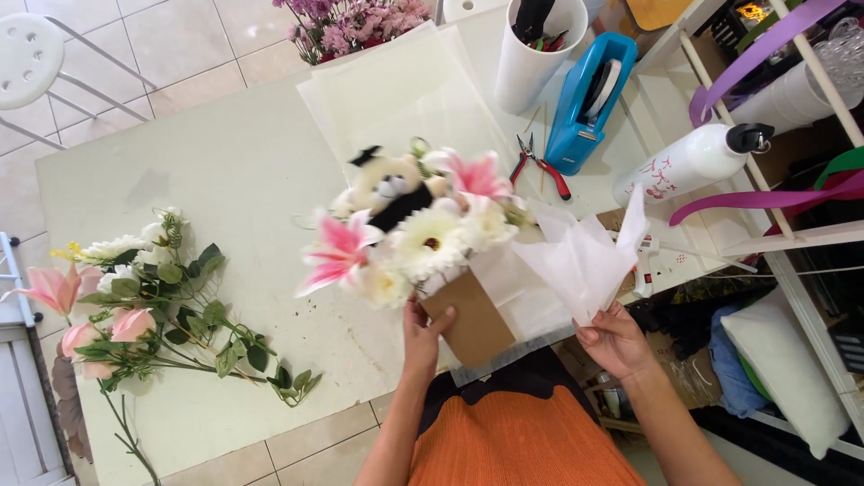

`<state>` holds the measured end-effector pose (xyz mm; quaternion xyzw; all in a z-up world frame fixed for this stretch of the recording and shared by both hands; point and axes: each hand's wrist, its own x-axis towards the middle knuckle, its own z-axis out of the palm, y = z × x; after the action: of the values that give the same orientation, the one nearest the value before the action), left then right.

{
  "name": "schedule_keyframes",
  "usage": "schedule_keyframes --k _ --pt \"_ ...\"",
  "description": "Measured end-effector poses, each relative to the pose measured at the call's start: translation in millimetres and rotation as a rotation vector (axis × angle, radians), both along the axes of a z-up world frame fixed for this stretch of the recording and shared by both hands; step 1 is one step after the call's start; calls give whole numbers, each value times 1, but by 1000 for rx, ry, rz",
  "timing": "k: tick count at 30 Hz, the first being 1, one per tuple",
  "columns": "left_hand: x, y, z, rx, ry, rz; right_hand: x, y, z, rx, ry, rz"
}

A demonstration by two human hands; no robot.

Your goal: The person cuts a sheet of white tissue paper using a utility knife, then folds the paper and wraps it around a bouquet of artificial flowers and a teddy bear. The person adjusts the paper to secure the arrangement.

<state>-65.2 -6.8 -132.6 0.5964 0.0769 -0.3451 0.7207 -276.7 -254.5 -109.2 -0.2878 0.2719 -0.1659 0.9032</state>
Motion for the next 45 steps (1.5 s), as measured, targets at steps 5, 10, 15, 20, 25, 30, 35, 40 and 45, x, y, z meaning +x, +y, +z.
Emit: schedule_keyframes --k 5,10,15,20,25,30,35,40,45 --pt "-14 -7 21 30 96 -93 10 28 32 29 -32 43" --pt "-15 -7 28 111 107 -92 0 46 -9 23 24 134" --pt "-16 5 11 445 -125 -143 5 64 -34 33 38 224" --pt "-41 9 52 390 -475 -90 17 75 -71 23 75 233" --pt "-60 -2 77 -4 -461 -154 42 94 -59 -29 114 260" --pt "-64 8 76 -2 -521 -120 63 103 -21 -241 186 252" --pt "-71 22 64 -60 -469 -105 69 99 -4 -463 350 452" --pt "-77 32 47 -35 -349 -83 69 97 -7 -442 267 570" --pt "-88 38 27 44 -236 -27 71 94 -9 -408 140 718"
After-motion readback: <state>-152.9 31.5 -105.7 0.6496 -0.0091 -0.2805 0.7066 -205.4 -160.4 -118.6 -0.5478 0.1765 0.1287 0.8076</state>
